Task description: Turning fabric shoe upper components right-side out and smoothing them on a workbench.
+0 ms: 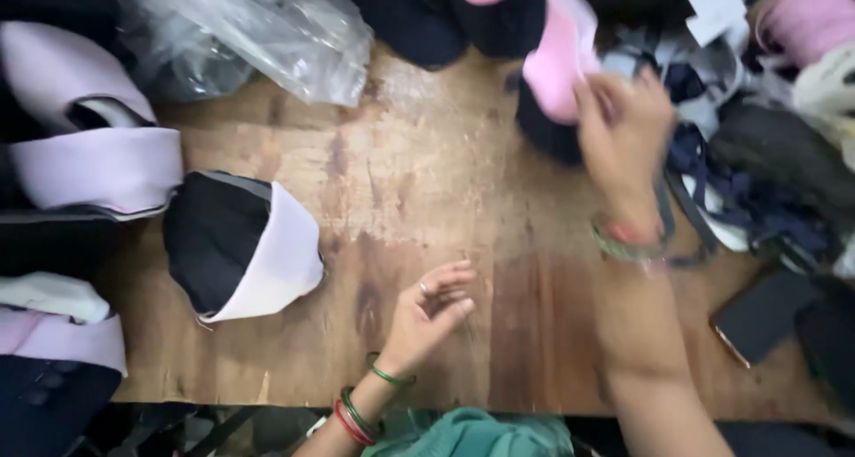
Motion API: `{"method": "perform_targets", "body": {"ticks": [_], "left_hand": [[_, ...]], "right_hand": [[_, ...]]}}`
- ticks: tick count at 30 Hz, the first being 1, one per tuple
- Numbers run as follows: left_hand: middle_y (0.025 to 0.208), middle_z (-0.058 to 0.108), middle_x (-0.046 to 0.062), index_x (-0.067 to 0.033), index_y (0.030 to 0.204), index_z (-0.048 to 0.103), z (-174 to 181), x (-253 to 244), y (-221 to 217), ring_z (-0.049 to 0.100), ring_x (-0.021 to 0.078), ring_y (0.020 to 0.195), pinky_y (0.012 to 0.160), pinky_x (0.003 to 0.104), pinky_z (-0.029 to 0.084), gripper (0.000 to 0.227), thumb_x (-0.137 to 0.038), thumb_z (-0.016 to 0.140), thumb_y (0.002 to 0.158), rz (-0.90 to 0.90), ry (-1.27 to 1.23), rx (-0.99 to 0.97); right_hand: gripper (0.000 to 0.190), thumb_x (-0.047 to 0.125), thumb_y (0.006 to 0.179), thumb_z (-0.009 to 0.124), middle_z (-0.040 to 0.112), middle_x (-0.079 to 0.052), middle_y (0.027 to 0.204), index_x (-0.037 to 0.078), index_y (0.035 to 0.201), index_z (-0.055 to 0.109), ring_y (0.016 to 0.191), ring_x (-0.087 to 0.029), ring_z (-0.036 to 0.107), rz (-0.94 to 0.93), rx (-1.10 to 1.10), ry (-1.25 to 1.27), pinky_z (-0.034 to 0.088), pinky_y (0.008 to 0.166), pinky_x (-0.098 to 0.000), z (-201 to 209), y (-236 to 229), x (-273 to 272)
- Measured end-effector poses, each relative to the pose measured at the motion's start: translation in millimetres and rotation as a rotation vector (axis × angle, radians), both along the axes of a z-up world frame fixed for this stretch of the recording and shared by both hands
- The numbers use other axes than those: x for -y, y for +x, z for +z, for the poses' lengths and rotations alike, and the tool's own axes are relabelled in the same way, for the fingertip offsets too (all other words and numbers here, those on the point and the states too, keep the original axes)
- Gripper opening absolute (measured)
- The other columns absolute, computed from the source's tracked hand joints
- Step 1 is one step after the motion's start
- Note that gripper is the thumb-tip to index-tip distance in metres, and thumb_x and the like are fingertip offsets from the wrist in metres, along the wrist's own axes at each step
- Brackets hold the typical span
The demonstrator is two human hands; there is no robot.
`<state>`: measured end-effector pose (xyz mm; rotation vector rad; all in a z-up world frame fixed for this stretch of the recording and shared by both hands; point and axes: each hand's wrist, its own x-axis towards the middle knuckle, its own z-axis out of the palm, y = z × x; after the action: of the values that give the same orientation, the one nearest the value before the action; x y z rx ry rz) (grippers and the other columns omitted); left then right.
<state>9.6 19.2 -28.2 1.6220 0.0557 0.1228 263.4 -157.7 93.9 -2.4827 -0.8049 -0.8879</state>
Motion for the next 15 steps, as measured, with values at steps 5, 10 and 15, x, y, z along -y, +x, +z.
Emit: {"method": "perform_targets", "body": {"ticks": [5,10,15], "left_hand": [[0.151,0.056,0.015,-0.0010,0.150,0.053,-33.2,0.2,40.8,0.056,0.0278,0.138,0.115,0.046,0.048,0.049,-0.019,0.068,0.106,-0.327,-1.481,0.118],[0.141,0.062,0.012,-0.0012,0.147,0.054,53.2,6.1,51.6,0.062,0.0265,0.129,0.112,0.046,0.050,0.048,-0.016,0.068,0.103,-0.292,-1.316,-0.015],[0.132,0.067,0.014,0.0070,0.145,0.059,92.0,7.8,42.4,0.069,0.0263,0.126,0.111,0.046,0.053,0.046,-0.017,0.068,0.107,-0.171,-0.619,0.099]], "right_hand": [[0.021,0.001,0.101,0.075,0.070,0.001,0.095,-0.001,0.122,0.074,0.079,0.000,0.057,0.293,-0.661,0.611,0.045,0.077,-0.0180,34.7,-118.8,37.9],[0.017,-0.001,0.099,0.072,0.074,-0.004,0.101,-0.003,0.115,0.073,0.088,-0.007,0.067,0.383,-0.841,0.835,0.054,0.082,-0.0205,-2.5,-144.9,71.4],[0.010,-0.001,0.106,0.075,0.073,-0.009,0.105,-0.005,0.114,0.071,0.092,-0.012,0.068,0.287,-0.662,0.880,0.054,0.087,-0.0249,-32.0,-157.4,67.2]]}}
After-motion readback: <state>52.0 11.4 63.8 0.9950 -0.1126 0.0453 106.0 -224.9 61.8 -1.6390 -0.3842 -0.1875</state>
